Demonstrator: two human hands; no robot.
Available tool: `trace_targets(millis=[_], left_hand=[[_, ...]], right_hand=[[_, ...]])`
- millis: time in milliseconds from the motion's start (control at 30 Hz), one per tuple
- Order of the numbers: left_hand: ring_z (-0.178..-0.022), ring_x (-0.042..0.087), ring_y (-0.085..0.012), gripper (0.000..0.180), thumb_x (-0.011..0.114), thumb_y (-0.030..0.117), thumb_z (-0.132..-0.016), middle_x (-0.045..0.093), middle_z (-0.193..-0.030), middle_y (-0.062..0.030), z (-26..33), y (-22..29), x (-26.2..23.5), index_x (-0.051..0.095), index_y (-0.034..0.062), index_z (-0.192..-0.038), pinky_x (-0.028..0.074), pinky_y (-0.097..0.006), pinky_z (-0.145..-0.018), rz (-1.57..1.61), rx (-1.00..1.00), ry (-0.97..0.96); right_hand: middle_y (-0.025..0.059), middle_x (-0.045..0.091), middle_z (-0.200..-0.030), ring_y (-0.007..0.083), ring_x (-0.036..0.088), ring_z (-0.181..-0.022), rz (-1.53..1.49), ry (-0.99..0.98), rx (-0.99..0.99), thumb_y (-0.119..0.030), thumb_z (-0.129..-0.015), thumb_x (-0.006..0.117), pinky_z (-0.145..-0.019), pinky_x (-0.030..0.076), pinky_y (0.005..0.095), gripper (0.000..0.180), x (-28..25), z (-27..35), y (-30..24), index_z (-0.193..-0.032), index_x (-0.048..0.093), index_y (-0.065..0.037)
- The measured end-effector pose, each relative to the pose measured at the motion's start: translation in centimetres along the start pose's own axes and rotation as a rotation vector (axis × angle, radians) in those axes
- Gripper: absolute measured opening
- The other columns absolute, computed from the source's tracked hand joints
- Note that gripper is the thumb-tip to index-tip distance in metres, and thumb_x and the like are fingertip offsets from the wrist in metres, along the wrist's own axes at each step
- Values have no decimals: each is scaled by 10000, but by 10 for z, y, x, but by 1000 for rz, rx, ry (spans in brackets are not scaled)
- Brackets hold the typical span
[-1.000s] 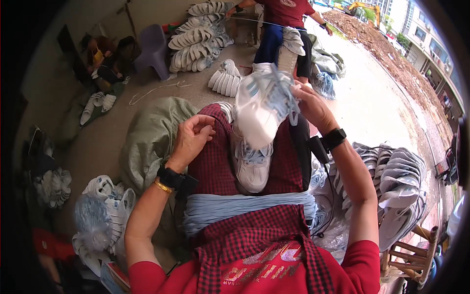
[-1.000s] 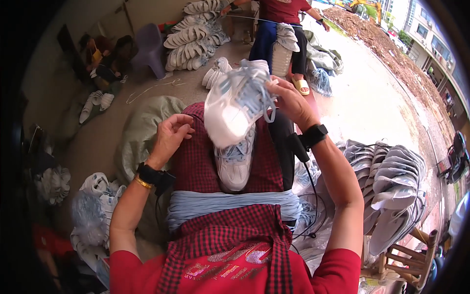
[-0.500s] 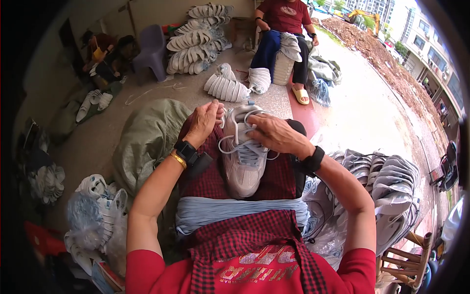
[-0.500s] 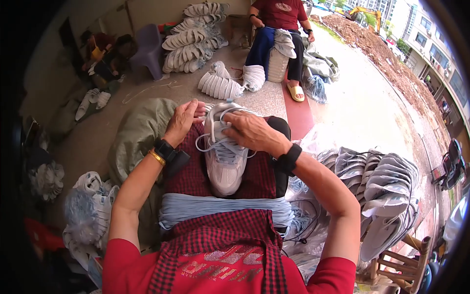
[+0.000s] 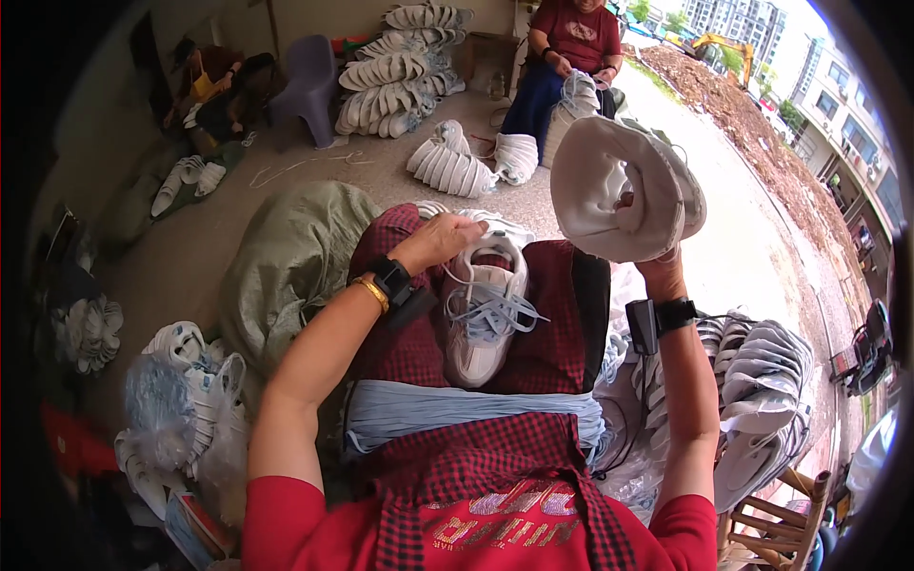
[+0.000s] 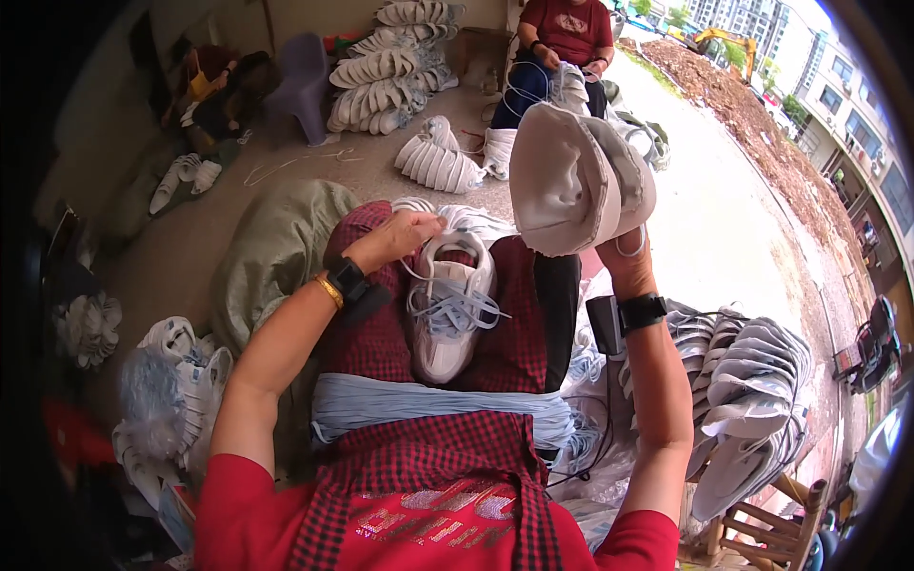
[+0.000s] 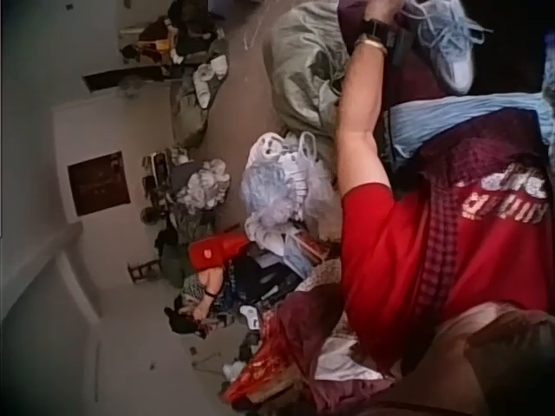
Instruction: Lacing a pair of white athletic shoes.
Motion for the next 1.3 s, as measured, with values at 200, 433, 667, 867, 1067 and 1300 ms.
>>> trace_targets(millis=[200, 433, 667, 867, 1067, 1300], left_hand=[[-979, 534, -93, 393, 586, 354, -981, 627, -1076, 11, -13, 1, 39, 633, 65, -1242, 427, -258, -866, 177, -274, -265], [-1166, 533, -151, 461, 533, 196, -940, 586, -1316, -27, -16, -59, 25, 548, 100, -1391, 389, -286, -1011, 400, -290, -329], [-1261, 517, -242, 616, 468, 516, -967, 564, -1394, -94, -10, -24, 31, 516, 89, -1409, 364, -458, -1102, 467, -145, -410], [-1024, 672, -259, 698, 401, 651, -973, 681, -1208, -126, -18, -69, 7, 574, 74, -1326, 544, -485, -885, 844, -620, -203], [-1068, 656, -213, 429, 462, 349, -1029, 676, -1204, -96, -4, -33, 21, 589, 34, -1293, 532, -354, -919, 757, -351, -104], [-1004, 639, -147, 443, 513, 385, -1026, 695, -1126, -76, 21, 1, 26, 675, -3, -1166, 495, -292, -878, 524, -291, -22]], right_hand=[[136, 507, -1447, 232, 529, -1292, -12, 157, -20, -201, -952, 654, -1098, 427, 369, 579, -20, 29, 19, -1452, 434, -12], [196, 607, -1295, 373, 552, -1229, 1436, -30, -328, -95, -824, 704, -1051, 424, 421, 442, -2, 26, 13, -1247, 611, -9], [62, 660, -932, 103, 586, -848, 966, -197, 194, -311, -1002, 556, -760, 486, 304, 404, 45, -14, 24, -1245, 594, 9], [215, 712, -927, 343, 696, -890, 1321, -551, 308, -393, -908, 633, -803, 528, 424, 477, 73, -13, 55, -1148, 622, 19], [207, 684, -908, 296, 681, -858, 1387, -787, 474, -279, -849, 651, -750, 529, 402, 414, 95, 13, 48, -1081, 588, 58], [225, 693, -934, 324, 688, -893, 1429, -697, 578, -177, -679, 719, -823, 540, 394, 593, 107, 41, 49, -1207, 569, 48]])
Point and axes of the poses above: each hand's wrist, its own z-axis away from the middle knuckle, its own x-axis out of the palm, y = z × x, the point moved 4 cm from there along -z, towards the middle knuckle
